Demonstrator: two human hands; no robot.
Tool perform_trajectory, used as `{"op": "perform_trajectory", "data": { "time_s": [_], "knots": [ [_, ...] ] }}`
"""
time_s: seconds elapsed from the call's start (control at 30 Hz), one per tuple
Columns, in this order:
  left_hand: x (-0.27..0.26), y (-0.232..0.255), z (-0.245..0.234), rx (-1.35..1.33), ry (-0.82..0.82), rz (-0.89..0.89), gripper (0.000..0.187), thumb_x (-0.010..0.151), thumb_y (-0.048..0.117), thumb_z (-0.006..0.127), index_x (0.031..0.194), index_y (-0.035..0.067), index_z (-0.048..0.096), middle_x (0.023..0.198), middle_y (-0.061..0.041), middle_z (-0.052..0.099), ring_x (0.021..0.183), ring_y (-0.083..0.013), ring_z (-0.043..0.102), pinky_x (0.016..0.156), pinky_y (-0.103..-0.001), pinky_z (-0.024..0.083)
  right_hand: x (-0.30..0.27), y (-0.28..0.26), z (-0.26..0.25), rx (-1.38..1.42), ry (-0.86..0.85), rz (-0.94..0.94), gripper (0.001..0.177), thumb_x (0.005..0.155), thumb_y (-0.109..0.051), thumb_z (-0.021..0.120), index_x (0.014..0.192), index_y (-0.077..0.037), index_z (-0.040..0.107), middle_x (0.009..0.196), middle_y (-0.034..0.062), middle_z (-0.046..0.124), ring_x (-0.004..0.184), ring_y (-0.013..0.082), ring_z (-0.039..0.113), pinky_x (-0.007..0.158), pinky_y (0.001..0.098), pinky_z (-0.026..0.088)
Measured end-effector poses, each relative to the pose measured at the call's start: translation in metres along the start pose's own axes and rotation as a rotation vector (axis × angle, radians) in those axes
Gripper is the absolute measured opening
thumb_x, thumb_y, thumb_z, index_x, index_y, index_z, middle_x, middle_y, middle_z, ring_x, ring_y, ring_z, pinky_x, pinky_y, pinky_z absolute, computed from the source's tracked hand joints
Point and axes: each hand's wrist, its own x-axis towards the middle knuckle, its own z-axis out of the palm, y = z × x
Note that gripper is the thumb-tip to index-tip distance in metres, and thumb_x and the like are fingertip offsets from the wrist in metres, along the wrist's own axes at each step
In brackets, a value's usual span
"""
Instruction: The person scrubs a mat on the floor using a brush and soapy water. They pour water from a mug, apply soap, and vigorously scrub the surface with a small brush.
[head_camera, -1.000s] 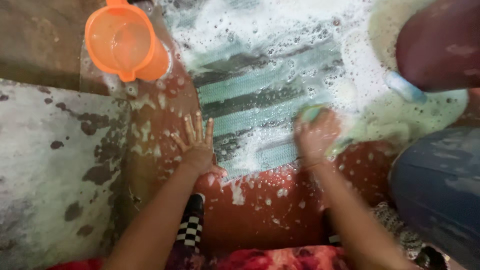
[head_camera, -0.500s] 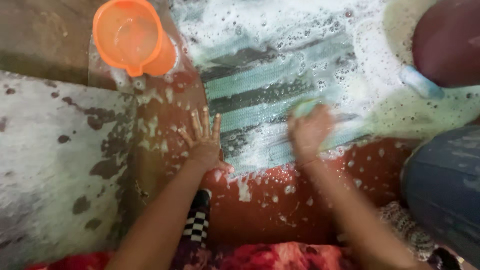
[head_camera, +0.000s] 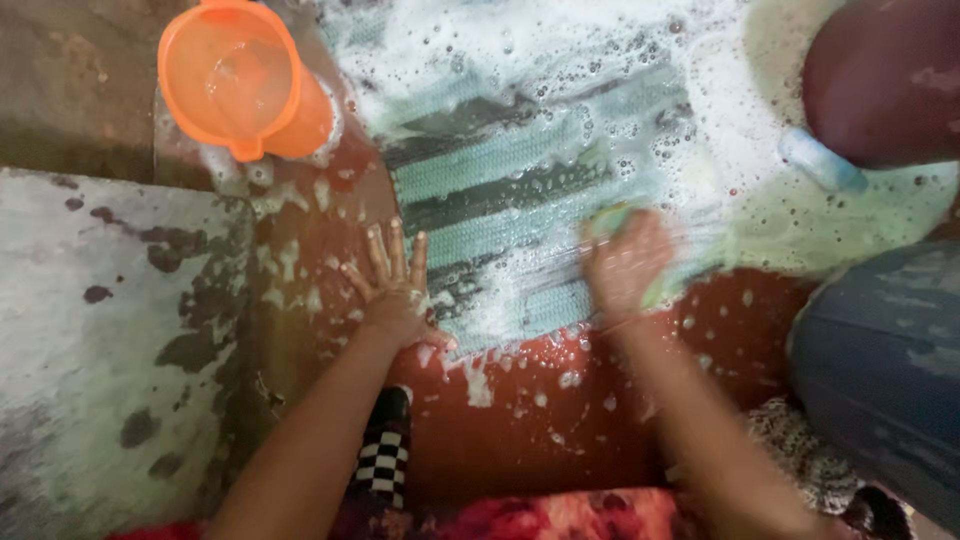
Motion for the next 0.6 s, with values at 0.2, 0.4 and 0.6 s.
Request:
{"op": "perform_trajectory", "data": {
  "time_s": [0.2, 0.4, 0.6],
  "knots": [
    [-0.003, -0.008, 0.003, -0.056, 0.051, 0.035, 0.176, 0.035, 0.064, 0.098, 0.163, 0.016, -0.014, 0.167, -0.020, -0.030, 0.153, -0.0481, -0.027, 0.107, -0.086, -0.003, -0.054, -0.076, -0.033, 0.349, -0.094, -0.431, 0.073, 0.078, -0.042, 0.074, 0.128, 0.008, 0.056, 0.109, 0.0259, 0.062, 0.099, 0.0361, 0.057, 0.086, 0.0530, 0.046],
    [-0.010, -0.003, -0.005, -0.025, 0.000, 0.007, 0.175, 0.037, 0.068, 0.096, 0.164, 0.017, -0.014, 0.167, -0.020, -0.030, 0.152, -0.0499, -0.026, 0.107, -0.087, -0.001, 0.061, 0.094, -0.061, 0.111, -0.134, 0.233, 0.054, 0.107, -0.038, 0.052, 0.142, 0.002, 0.048, 0.125, 0.0245, 0.056, 0.104, 0.0304, 0.056, 0.086, 0.0480, 0.049],
    [-0.003, 0.003, -0.008, 0.035, 0.038, 0.001, 0.175, 0.039, 0.066, 0.096, 0.164, 0.017, -0.015, 0.167, -0.019, -0.031, 0.152, -0.0476, -0.028, 0.105, -0.087, -0.002, -0.099, -0.157, -0.014, 0.548, -0.087, -0.148, 0.041, 0.083, -0.034, 0.077, 0.108, -0.004, 0.063, 0.091, 0.0136, 0.057, 0.088, 0.0306, 0.061, 0.080, 0.0503, 0.050]
  ]
}}
